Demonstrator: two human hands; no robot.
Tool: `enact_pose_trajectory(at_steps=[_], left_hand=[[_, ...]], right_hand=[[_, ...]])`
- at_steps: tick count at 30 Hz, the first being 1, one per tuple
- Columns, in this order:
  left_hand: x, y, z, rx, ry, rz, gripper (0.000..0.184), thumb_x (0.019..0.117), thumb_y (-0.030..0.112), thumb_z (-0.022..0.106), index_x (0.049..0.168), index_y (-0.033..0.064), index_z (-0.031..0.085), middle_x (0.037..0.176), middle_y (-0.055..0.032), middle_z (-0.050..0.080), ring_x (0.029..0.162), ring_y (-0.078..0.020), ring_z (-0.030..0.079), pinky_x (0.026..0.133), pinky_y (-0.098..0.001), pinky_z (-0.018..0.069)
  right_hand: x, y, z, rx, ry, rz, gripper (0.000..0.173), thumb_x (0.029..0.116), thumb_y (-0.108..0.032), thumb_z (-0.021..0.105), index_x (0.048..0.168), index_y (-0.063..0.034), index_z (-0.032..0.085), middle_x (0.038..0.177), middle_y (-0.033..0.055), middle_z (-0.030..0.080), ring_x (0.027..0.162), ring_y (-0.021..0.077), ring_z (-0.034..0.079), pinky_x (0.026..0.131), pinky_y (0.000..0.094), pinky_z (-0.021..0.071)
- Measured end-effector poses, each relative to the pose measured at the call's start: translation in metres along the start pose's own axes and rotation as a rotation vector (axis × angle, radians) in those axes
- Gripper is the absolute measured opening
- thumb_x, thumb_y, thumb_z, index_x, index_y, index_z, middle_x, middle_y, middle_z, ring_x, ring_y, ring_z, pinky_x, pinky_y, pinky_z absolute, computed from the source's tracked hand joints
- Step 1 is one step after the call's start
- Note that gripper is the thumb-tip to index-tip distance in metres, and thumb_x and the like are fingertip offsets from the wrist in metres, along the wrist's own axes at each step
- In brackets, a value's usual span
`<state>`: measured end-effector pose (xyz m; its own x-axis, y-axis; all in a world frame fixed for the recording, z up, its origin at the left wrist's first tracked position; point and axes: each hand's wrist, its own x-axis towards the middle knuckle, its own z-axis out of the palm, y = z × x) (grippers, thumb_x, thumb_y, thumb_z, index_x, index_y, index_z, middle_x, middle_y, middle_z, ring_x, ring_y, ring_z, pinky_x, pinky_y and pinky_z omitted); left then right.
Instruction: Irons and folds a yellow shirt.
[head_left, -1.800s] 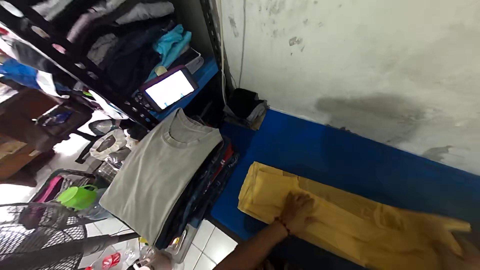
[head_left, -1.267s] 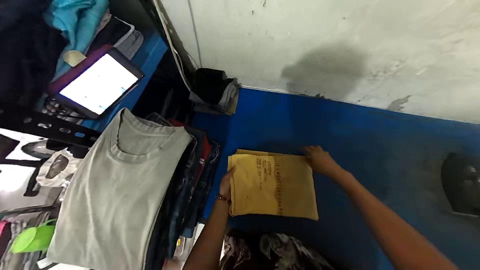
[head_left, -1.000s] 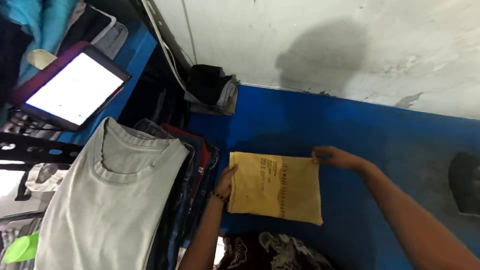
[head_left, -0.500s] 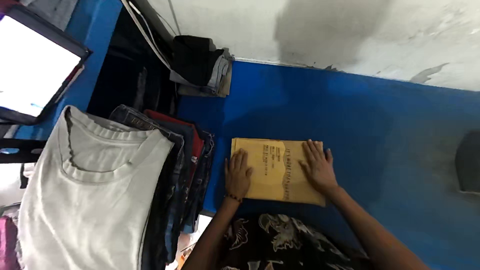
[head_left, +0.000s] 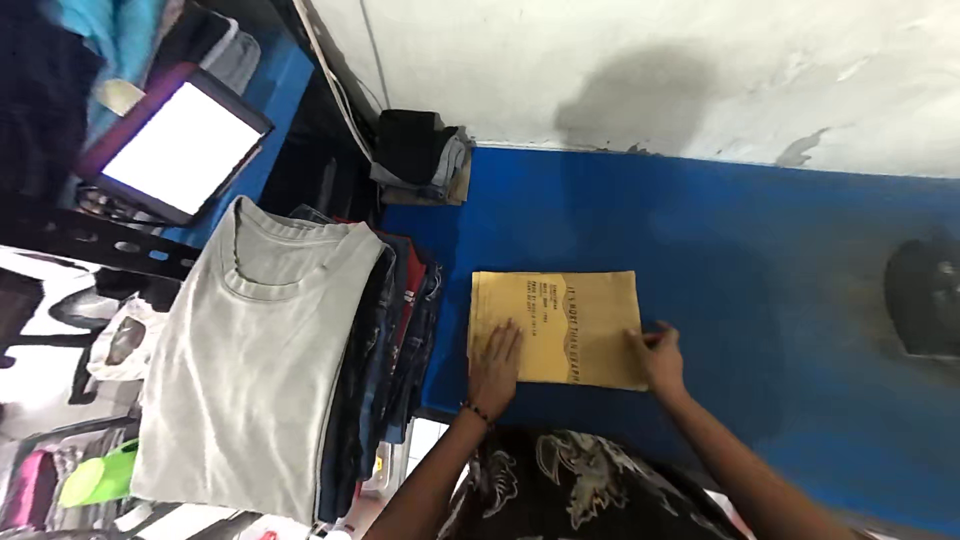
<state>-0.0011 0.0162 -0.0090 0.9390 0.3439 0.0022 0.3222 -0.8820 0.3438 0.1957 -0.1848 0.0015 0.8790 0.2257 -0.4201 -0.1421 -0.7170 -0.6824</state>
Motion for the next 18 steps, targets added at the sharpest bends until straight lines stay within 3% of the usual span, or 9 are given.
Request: enact_pose_trajectory(at_steps=[1,3,5,7,9,11,14,16,18], left_hand=[[0.008,0.013,-0.008,-0.071,-0.08,-0.02,0.064,0.0871,-0.007,0.062,0.149,0.0071,0.053,0.153,-0.0156,0.052,0.138,-0.0402,0.052,0.11,-0.0643,0.0389],[0.037,0.036,-0.024,-0.282,-0.303,-0.185,0.072,0.0924,-0.007,0.057,0.159,0.0087,0.036,0.155,-0.0183,0.047,0.141,-0.0393,0.047,0.114,-0.0545,0.0392],[0.072,0.05,-0.033,-0.612,-0.272,-0.331,0.066,0.1016,0.007,0.053,0.161,0.0011,0.024,0.152,-0.025,0.048,0.139,-0.0378,0.049,0.116,-0.0489,0.04],[0.103,0.073,-0.05,-1.058,-0.19,-0.431,0.06,0.1113,0.022,0.04,0.163,0.0048,0.016,0.151,-0.0263,0.047,0.132,-0.0357,0.055,0.107,-0.0485,0.0474],[0.129,0.102,-0.078,-1.473,-0.155,-0.511,0.057,0.112,0.046,0.02,0.16,0.015,0.027,0.138,-0.0169,0.058,0.116,-0.0294,0.063,0.092,-0.0486,0.0538],[0.146,0.126,-0.101,-1.79,-0.145,-0.511,0.07,0.1051,0.064,0.009,0.137,0.0154,0.049,0.112,-0.0091,0.066,0.096,-0.0231,0.066,0.079,-0.0454,0.0565],[0.149,0.137,-0.105,-1.764,-0.118,-0.492,0.076,0.0988,0.076,0.018,0.115,0.0183,0.065,0.088,0.0013,0.07,0.076,-0.0077,0.067,0.066,-0.0274,0.0565],[0.154,0.143,-0.095,-1.566,-0.129,-0.525,0.073,0.1041,0.067,0.018,0.126,0.0138,0.063,0.098,-0.0019,0.072,0.083,-0.0067,0.068,0.073,-0.0261,0.0567],[0.156,0.141,-0.072,-1.443,-0.256,-0.453,0.071,0.1094,0.052,0.008,0.145,0.0078,0.05,0.125,-0.0067,0.068,0.106,-0.0096,0.067,0.092,-0.0286,0.0542]], right_hand=[[0.007,-0.016,-0.009,0.104,-0.113,0.114,0.051,0.104,-0.022,0.06,0.144,0.006,0.043,0.12,0.0262,0.063,0.103,0.0305,0.066,0.09,0.0454,0.0543],[0.019,-0.05,-0.028,0.267,-0.266,0.15,0.03,0.1066,-0.019,0.054,0.127,0.0035,0.057,0.099,0.0155,0.066,0.079,0.0169,0.064,0.071,0.034,0.0543],[0.015,-0.095,-0.058,0.271,-0.318,-0.084,0.021,0.1063,-0.015,0.054,0.118,0.001,0.062,0.093,0.0097,0.066,0.075,0.012,0.062,0.069,0.0314,0.0532],[0.0,-0.139,-0.095,0.123,-0.306,-0.44,0.015,0.1011,-0.009,0.061,0.111,0.0014,0.066,0.087,0.0102,0.065,0.074,0.0143,0.061,0.07,0.0358,0.0534],[-0.02,-0.168,-0.131,-0.103,-0.277,-0.809,0.014,0.0944,-0.009,0.069,0.105,-0.0009,0.071,0.077,0.0077,0.063,0.067,0.0158,0.058,0.064,0.0383,0.0496],[-0.04,-0.176,-0.157,-0.333,-0.201,-1.128,0.013,0.0862,-0.01,0.071,0.099,-0.0079,0.074,0.076,0.0035,0.067,0.064,0.0167,0.063,0.058,0.04,0.0525],[-0.061,-0.15,-0.168,-0.605,-0.093,-1.334,0.015,0.0828,-0.006,0.072,0.097,-0.0073,0.077,0.085,0.0105,0.072,0.068,0.0295,0.071,0.056,0.0493,0.0557],[-0.067,-0.114,-0.158,-0.7,-0.055,-1.333,0.012,0.0858,-0.002,0.069,0.097,-0.0021,0.074,0.085,0.0162,0.072,0.068,0.0344,0.072,0.055,0.0498,0.0572],[-0.071,-0.069,-0.143,-0.692,-0.103,-1.309,0.014,0.0856,0.002,0.067,0.098,-0.0015,0.073,0.086,0.0168,0.071,0.067,0.0333,0.072,0.053,0.0461,0.058]])
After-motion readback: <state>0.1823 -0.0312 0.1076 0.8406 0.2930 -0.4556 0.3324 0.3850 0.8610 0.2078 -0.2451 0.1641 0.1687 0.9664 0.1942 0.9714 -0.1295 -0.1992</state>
